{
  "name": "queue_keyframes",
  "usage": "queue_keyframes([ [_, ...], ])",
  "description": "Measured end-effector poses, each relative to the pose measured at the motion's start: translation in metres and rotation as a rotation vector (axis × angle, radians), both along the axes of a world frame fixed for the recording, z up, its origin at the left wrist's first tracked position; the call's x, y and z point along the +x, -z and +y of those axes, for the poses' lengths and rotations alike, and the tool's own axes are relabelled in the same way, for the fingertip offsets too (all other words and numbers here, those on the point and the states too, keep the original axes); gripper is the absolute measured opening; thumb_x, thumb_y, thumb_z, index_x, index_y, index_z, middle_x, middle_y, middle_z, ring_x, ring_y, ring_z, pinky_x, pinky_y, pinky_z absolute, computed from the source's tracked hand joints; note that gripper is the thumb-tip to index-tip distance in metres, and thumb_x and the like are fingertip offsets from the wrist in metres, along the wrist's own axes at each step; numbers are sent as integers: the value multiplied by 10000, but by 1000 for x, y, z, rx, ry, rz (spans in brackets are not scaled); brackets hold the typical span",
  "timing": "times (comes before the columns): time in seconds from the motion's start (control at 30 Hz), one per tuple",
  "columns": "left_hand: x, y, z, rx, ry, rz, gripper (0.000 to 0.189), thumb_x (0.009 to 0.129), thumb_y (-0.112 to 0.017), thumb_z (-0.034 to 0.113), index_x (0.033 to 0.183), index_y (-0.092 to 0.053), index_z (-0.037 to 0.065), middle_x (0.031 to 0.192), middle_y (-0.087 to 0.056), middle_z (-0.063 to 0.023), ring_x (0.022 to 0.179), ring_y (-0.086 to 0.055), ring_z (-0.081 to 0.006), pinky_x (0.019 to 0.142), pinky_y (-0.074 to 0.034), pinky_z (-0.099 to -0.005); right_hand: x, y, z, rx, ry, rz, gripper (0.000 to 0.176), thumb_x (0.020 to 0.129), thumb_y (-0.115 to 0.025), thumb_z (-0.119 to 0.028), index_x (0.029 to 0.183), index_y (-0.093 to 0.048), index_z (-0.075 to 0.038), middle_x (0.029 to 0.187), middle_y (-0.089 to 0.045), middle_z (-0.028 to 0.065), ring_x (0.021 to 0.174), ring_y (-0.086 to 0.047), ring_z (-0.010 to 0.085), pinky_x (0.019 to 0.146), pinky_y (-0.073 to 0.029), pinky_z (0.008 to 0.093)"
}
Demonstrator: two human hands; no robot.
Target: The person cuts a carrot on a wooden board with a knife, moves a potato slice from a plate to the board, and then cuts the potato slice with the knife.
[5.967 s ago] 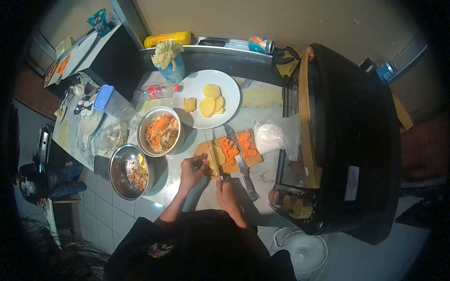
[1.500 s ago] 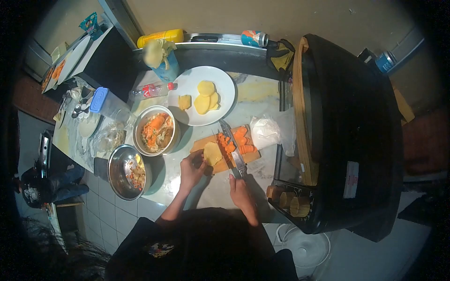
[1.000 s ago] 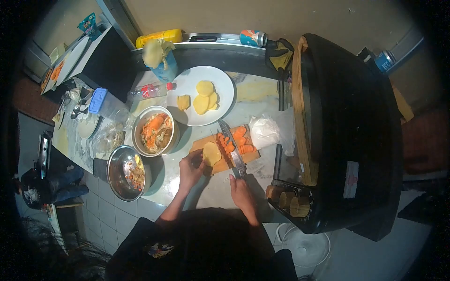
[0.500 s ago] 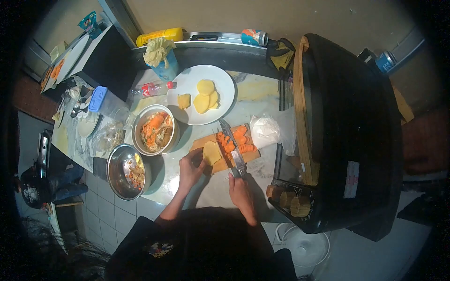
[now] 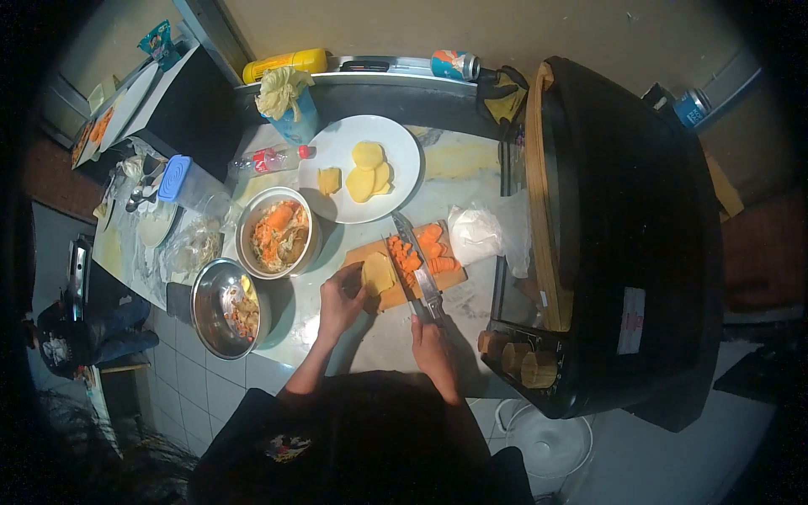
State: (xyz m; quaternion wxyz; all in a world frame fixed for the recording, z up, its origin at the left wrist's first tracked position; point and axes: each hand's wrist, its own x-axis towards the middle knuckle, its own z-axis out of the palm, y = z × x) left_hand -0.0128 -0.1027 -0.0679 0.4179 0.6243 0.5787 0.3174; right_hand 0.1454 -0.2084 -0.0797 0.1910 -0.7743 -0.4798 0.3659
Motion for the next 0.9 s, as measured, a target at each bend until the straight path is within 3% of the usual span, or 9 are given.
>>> queue_keyframes([
  [0.13, 1, -4, 1, 3, 24, 4, 389, 754, -636, -28, 1130, -550, -81, 898, -659, -146, 810, -658, -185, 732, -529, -280, 1, 39, -9, 156, -18, -11, 646, 971, -320, -416, 594, -501, 76, 549, -508, 272, 568, -561, 440, 520, -422, 492],
  [0.2, 0, -3, 2, -30, 15, -18, 397, 755, -639, -27, 1138, -546, -80, 901, -654, -133, 802, -652, -168, 730, -529, -270, 3, 44, -9, 114, 0, 183, 643, 972, -309, -445, 556, -454, 23, 442, -459, 154, 356, -500, 290, 362, -389, 402],
  [0.23, -2, 1, 3, -34, 14, -24, 396, 755, -641, -25, 1136, -547, -79, 895, -649, -122, 794, -646, -157, 729, -530, -263, 2, 39, -9, 113, 0, 183, 643, 972, -309, -445, 556, -454, 23, 442, -459, 154, 356, -500, 290, 362, -389, 402],
  [0.3, -3, 9, 6, -39, 13, -31, 395, 755, -644, -22, 1135, -548, -78, 889, -643, -110, 787, -640, -146, 728, -530, -256, 2, 24, -8, -170, 134, 500, 612, 968, -296, -479, 550, -390, -42, 411, -368, 32, 281, -380, 134, 278, -309, 296],
  [0.4, -4, 13, 7, -63, 5, -93, 392, 755, -648, -17, 1132, -552, -72, 884, -645, -111, 787, -640, -149, 727, -529, -262, -1, 29, -10, -200, 60, 616, 579, 965, -294, -491, 586, -381, -62, 412, -336, 8, 287, -352, 123, 287, -300, 276],
  [0.47, -2, 7, 8, -99, 19, -19, 398, 748, -660, 5, 1133, -568, -39, 928, -662, -139, 875, -651, -201, 792, -501, -300, -9, 29, -12, -185, 105, 650, 578, 963, -299, -495, 595, -386, -58, 417, -337, 9, 293, -355, 120, 291, -301, 274],
  [0.57, 0, 7, 7, -23, 15, -18, 376, 764, -643, -6, 1125, -557, -65, 874, -647, -110, 778, -641, -153, 722, -524, -267, -13, 21, -10, -196, 165, 714, 571, 959, -305, -505, 613, -387, -59, 429, -333, 5, 306, -353, 112, 297, -300, 270],
  [0.8, 5, 3, 10, -55, 2, -36, 352, 778, -633, -2, 1116, -559, -70, 862, -649, -108, 768, -645, -157, 709, -520, -265, -2, 16, -5, -300, 184, 909, 560, 943, -307, -550, 644, -370, -81, 450, -292, -17, 318, -307, 102, 305, -282, 266],
  [0.9, 5, 5, 12, -11, 24, -21, 351, 783, -625, -4, 1119, -551, -74, 850, -650, -114, 772, -646, -154, 700, -514, -264, 1, 13, -3, -364, 217, 978, 536, 960, -300, -507, 643, -373, -81, 440, -284, -21, 305, -298, 106, 311, -294, 268],
])
